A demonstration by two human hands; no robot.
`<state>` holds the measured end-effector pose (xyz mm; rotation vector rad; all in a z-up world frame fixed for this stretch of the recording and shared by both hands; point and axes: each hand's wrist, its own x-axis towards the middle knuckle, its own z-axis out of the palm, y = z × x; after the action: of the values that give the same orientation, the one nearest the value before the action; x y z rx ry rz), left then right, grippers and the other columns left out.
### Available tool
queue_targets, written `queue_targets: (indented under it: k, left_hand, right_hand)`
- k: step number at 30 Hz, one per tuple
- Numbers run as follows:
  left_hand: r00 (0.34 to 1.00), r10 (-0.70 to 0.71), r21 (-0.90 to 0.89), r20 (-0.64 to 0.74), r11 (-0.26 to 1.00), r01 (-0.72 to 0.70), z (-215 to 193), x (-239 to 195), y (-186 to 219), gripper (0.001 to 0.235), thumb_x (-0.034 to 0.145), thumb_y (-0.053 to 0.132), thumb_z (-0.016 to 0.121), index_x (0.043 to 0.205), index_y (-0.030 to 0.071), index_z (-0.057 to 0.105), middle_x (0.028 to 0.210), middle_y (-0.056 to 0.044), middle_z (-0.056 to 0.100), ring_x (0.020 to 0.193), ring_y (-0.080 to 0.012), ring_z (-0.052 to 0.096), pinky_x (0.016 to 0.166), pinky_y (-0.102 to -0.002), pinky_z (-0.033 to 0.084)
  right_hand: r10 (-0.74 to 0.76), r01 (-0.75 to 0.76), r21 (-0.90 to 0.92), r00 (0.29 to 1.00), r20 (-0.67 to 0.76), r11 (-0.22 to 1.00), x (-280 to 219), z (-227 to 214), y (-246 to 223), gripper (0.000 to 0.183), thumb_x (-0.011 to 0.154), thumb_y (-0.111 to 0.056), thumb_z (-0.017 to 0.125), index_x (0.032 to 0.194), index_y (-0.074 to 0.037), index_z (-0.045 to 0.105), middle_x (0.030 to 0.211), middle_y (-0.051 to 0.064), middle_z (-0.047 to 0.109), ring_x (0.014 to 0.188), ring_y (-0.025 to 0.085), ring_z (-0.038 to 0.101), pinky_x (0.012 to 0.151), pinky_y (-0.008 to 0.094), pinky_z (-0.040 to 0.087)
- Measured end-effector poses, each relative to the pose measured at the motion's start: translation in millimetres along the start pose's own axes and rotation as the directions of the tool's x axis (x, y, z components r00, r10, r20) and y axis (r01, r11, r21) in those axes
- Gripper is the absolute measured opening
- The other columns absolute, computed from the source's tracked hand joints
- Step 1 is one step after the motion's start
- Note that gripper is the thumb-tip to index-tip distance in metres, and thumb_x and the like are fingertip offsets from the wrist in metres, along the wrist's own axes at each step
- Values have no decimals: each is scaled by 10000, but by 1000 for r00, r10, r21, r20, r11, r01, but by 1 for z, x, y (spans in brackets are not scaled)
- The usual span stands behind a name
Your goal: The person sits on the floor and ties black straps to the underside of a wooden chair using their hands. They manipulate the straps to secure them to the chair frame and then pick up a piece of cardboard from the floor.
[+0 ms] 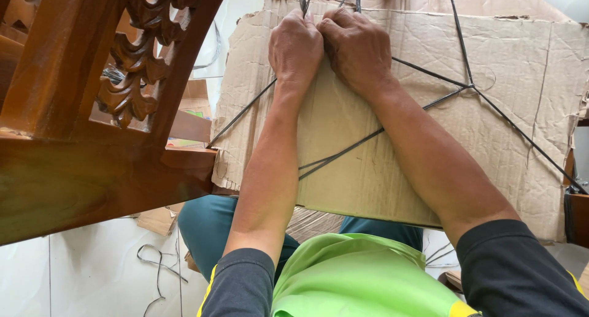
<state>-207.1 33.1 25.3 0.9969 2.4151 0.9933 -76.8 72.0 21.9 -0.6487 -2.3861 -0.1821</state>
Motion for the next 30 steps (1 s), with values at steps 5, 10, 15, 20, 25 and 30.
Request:
queue_targets:
  k: [5, 10, 15, 20, 25, 30]
  left_hand:
    - [1000, -4, -44, 6, 999, 5, -1, 0, 0, 259, 972, 288, 518, 836, 110, 650, 880, -152, 773, 800, -333, 728, 647, -470, 569]
    - [999, -47, -27, 11, 999, 47, -2, 6, -2, 248, 897, 236, 508, 935, 73, 691, 981, -194, 774, 931, -411, 718, 736, -515, 556]
    - [999, -34, -32, -3, 999, 34, -6, 2, -1, 263, 929, 261, 486, 936, 71, 667, 971, -181, 773, 915, -407, 720, 716, -512, 554]
    - [998, 53, -239, -16, 969, -55, -42, -18, 3, 336, 923, 157, 497, 1219, 180, 339, 609, -63, 640, 524, -275, 649, 519, -490, 478]
    - [943, 316, -94, 103, 947, -307, -40, -21, -10, 382, 848, 126, 664, 1223, 181, 614, 1113, -46, 629, 737, -138, 596, 580, -308, 531]
    - [925, 344, 2, 162, 937, -349, -31, -20, -13, 159, 915, 147, 632, 1009, 95, 749, 1087, -59, 589, 924, -251, 689, 727, -428, 592]
  right_hand:
    - [46, -49, 69, 998, 36, 996, 1, -5, -3, 183, 993, -195, 667, 1175, -190, 651, 935, 28, 757, 745, 305, 704, 490, 439, 479]
    - [-44, 45, 16, 998, -51, 999, 0, -2, 0, 82, 993, -180, 686, 1058, -198, 733, 1070, -43, 764, 743, 239, 679, 499, 390, 487]
    - [-82, 82, 4, 996, -28, 997, 2, -3, 1, 196, 888, -83, 665, 1036, -165, 763, 1078, -31, 752, 719, 249, 651, 471, 394, 467]
    - [-47, 48, 85, 999, -10, 995, 4, -3, 2, 62, 938, -201, 778, 985, -180, 743, 1029, -40, 719, 770, 254, 662, 542, 414, 475]
    - [-36, 38, 80, 999, -26, 996, 5, -5, 0, 108, 921, -135, 722, 998, -204, 756, 1028, -50, 716, 785, 242, 673, 518, 409, 474]
    - [-73, 75, 44, 996, -43, 996, 3, -1, 4, 88, 947, -155, 701, 1009, -186, 754, 1023, -30, 703, 794, 240, 668, 611, 405, 501]
